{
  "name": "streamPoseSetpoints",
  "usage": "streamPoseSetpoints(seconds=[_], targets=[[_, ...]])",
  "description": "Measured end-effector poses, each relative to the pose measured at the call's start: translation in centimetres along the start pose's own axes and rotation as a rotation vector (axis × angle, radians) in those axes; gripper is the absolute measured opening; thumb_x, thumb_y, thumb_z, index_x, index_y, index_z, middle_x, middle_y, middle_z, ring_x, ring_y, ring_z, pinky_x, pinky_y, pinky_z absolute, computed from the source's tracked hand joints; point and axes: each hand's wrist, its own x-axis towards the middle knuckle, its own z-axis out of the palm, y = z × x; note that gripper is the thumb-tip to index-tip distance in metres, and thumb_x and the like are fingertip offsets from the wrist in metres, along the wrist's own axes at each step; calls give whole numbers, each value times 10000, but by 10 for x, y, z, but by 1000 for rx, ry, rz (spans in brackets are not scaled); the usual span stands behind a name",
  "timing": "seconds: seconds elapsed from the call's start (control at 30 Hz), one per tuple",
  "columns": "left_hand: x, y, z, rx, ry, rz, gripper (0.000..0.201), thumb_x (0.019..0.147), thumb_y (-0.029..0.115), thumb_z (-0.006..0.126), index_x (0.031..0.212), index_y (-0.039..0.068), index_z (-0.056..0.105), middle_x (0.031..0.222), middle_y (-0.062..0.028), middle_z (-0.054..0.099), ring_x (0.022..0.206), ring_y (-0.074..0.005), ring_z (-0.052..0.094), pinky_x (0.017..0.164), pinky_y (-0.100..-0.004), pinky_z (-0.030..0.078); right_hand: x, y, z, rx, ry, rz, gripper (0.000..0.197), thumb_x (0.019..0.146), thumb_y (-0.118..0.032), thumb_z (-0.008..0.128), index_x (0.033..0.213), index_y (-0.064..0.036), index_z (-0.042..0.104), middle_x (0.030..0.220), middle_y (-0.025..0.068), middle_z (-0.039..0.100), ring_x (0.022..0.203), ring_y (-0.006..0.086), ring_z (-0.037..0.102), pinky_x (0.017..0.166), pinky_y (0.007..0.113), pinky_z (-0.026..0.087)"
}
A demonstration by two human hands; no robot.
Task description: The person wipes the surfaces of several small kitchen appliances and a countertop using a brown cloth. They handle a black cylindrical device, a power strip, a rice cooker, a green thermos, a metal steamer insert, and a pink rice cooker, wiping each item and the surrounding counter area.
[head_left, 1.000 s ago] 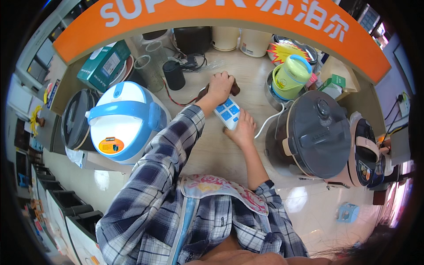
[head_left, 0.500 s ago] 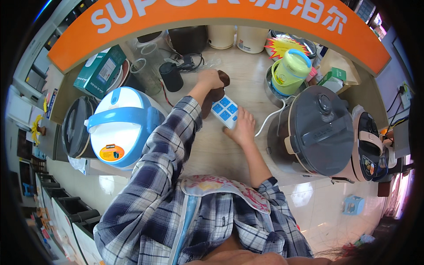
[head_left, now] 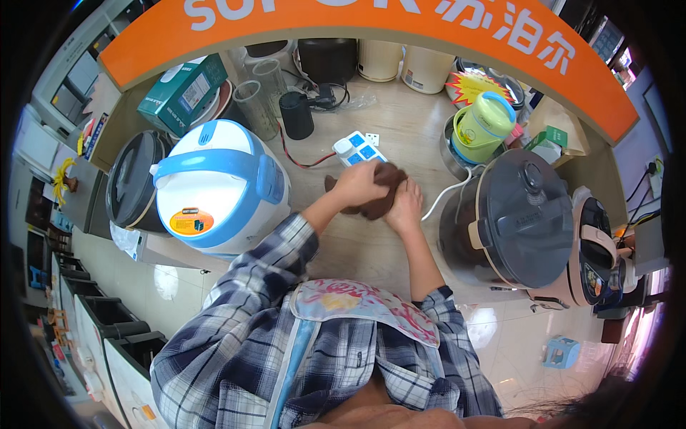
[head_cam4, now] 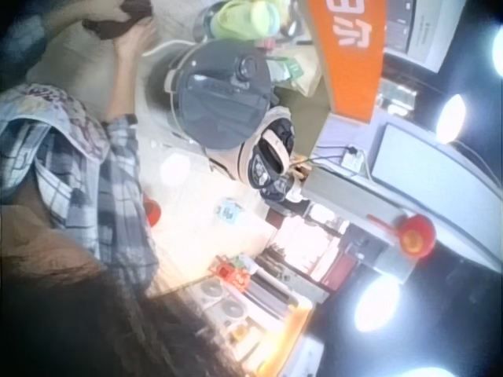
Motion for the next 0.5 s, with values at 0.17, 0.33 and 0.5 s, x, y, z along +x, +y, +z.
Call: streamPoseSetpoints(seconds=[0.17,0.33,0.5], targets=[[-96,-5,0,182,43,66,538,694,238,790,1176,86,608,1023,-157,646,962,-369,648,823,-456,532,0,-5,-3,15,6,20,894,668,-308,848,1427,-44,456,1357,189,544,1222,400,522,1050,499,417],[-82,-15,-5,214,378,92,678,665,183,808,1287,86,557,1077,-142,616,1023,-365,619,861,-452,525,2,-19,-15,19,-35,66,934,604,-323,879,1391,-46,459,1321,177,555,1229,397,521,1039,505,431],[-12,-21,-8,417,298,10,704,691,200,795,1334,64,544,1292,-166,574,1154,-400,578,928,-476,510,4,-21,-24,11,-62,58,950,592,-333,866,1397,-40,454,1330,179,550,1240,389,516,1048,502,429]])
